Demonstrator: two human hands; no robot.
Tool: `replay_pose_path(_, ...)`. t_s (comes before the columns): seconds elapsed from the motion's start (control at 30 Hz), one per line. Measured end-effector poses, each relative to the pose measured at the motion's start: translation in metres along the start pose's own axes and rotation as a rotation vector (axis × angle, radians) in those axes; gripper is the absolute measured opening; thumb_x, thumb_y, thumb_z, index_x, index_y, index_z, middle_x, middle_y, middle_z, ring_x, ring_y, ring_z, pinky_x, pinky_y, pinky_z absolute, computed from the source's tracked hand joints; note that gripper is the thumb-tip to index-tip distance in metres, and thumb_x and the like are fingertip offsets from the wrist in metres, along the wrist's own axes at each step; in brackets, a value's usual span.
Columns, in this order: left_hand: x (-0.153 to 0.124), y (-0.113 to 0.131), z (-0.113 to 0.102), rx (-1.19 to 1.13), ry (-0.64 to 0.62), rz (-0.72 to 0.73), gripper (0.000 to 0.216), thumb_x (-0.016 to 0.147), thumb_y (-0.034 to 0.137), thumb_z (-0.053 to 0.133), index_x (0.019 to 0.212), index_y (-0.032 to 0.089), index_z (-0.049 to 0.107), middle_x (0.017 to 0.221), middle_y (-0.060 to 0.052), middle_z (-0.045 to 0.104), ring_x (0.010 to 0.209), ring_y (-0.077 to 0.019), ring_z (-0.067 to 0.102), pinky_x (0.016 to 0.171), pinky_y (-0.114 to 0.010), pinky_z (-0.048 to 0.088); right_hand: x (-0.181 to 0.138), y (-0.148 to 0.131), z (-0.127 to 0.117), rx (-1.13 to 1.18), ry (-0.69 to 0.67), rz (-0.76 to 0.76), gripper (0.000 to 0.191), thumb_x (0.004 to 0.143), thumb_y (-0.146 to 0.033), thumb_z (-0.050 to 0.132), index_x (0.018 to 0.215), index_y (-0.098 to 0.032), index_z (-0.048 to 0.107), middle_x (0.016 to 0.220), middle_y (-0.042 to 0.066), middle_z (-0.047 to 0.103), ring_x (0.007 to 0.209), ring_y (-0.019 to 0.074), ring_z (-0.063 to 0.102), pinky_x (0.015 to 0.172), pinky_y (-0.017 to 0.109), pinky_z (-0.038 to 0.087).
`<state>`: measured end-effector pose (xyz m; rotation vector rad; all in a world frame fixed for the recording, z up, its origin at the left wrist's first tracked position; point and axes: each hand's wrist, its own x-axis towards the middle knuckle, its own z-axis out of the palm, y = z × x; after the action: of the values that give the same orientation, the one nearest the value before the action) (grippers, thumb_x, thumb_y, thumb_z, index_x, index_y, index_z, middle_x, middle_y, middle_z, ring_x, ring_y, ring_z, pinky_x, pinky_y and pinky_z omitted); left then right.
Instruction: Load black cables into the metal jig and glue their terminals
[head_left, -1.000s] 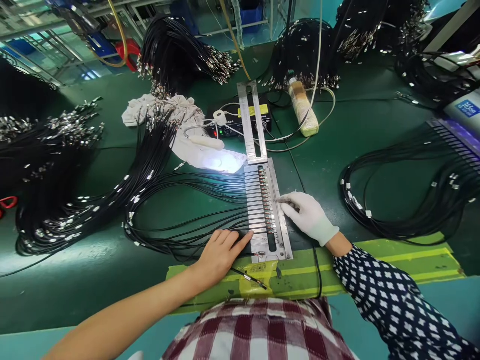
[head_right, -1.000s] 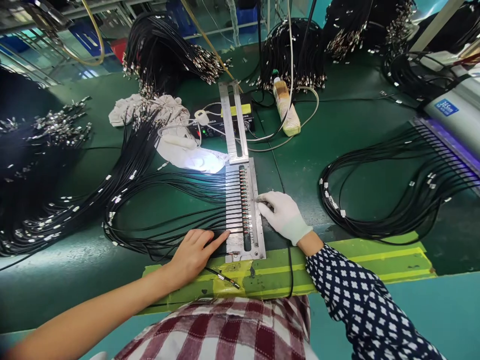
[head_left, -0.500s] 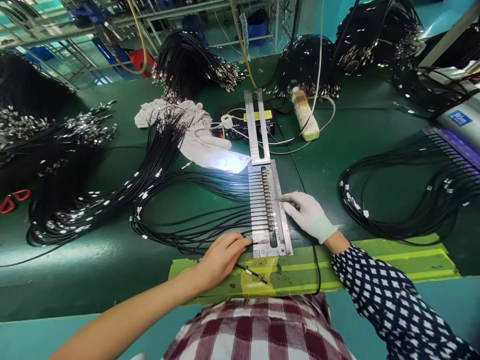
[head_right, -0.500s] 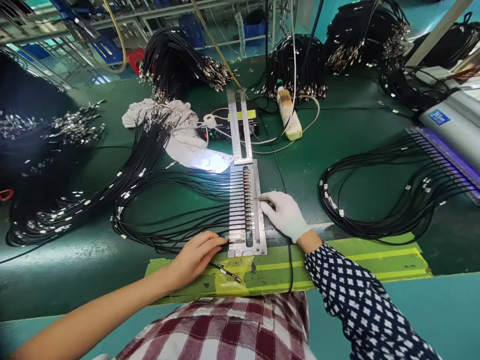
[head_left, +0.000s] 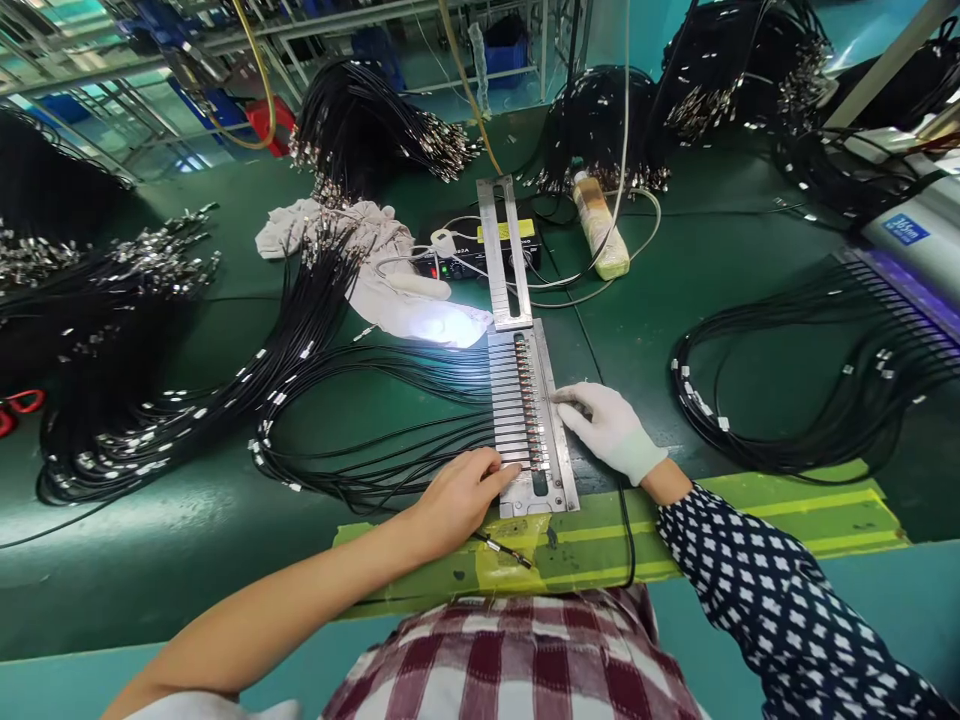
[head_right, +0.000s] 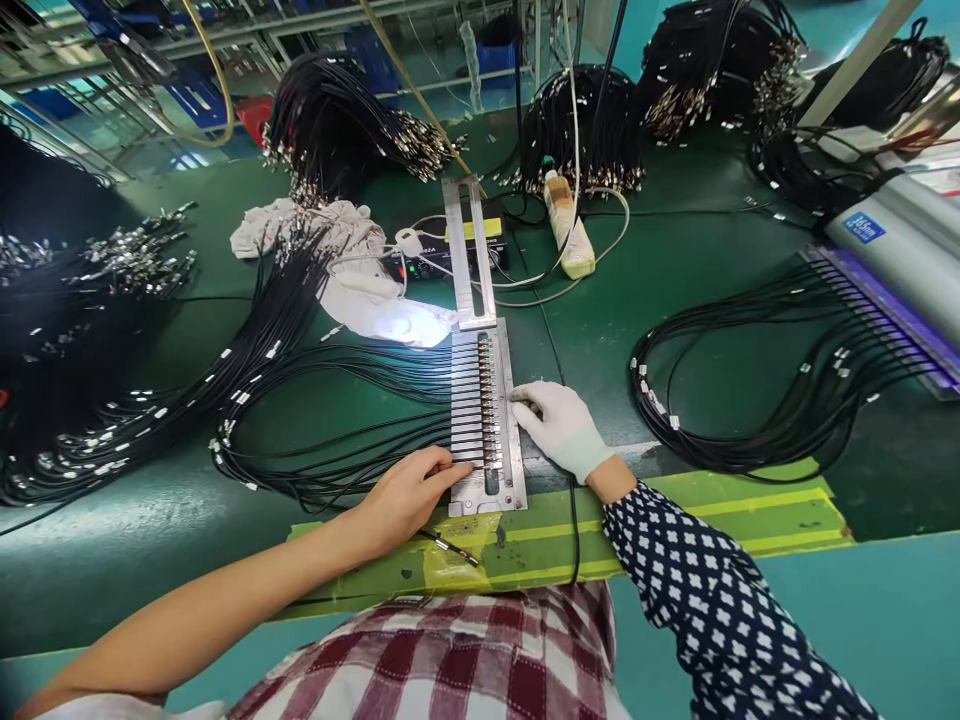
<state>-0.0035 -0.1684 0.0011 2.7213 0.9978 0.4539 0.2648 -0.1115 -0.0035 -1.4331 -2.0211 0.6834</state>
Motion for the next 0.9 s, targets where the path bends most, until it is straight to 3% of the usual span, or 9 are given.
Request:
replay_pose_path(0.37,0.005,-0.003,-0.001,-0.034,0.083,0.094,0.031,0.099,0.01,0.038,0.11,0.015,0.066,0.1,-0.009,0.063,0.09,-0.0177,0.056,0.078,-0.029,0.047,0.001,0.001,0.001,0.001,-0.005,0.0,0.02,0.094,-0.03,0.054,0.106,-0.024,0.069,0.101,0.004,0.074,0.095,0.0238,0.067,0.085,0.039,0.05)
replay_pose_path(0.53,-0.013,-0.003,0.006,0.106,0.017,0.022,0.04,0.099,0.01,0.036,0.128,0.021,0.061,0.092,-0.007,0.06,0.08,-0.0172,0.051,0.073,-0.03,0.045,0.002,-0.001,-0.001,-0.002,-0.02,0.006,0.021,0.093,-0.029,0.054,0.106,-0.024,0.069,0.098,0.004,0.074,0.091,0.0232,0.067,0.08,0.037,0.05)
replay_pose_path(0.67,-0.021,-0.002,0.005,0.061,-0.024,0.011,0.046,0.097,0.007,0.033,0.135,0.018,0.054,0.099,-0.009,0.061,0.085,-0.0188,0.053,0.077,-0.032,0.046,0.001,-0.001,-0.001,-0.012,-0.01,-0.01,0.022,0.093,-0.029,0.053,0.107,-0.024,0.069,0.1,0.004,0.074,0.089,0.0229,0.067,0.08,0.038,0.051)
replay_pose_path(0.8,-0.03,0.01,-0.007,-0.064,0.012,0.05,0.025,0.098,0.015,0.045,0.118,0.015,0.061,0.096,-0.008,0.063,0.085,-0.0184,0.053,0.075,-0.031,0.042,0.0,0.001,0.0,-0.015,-0.006,-0.04,0.023,0.093,-0.03,0.053,0.108,-0.024,0.069,0.1,0.005,0.074,0.089,0.0232,0.067,0.081,0.038,0.051)
replay_pose_path(0.9,-0.039,0.024,-0.007,-0.113,-0.03,0.127,0.014,0.099,0.021,0.05,0.103,0.016,0.063,0.088,-0.006,0.063,0.08,-0.0175,0.051,0.073,-0.031,0.038,0.0,0.001,0.001,-0.011,0.0,-0.036,0.023,0.093,-0.029,0.053,0.108,-0.023,0.069,0.102,0.004,0.074,0.092,0.0234,0.067,0.082,0.038,0.052)
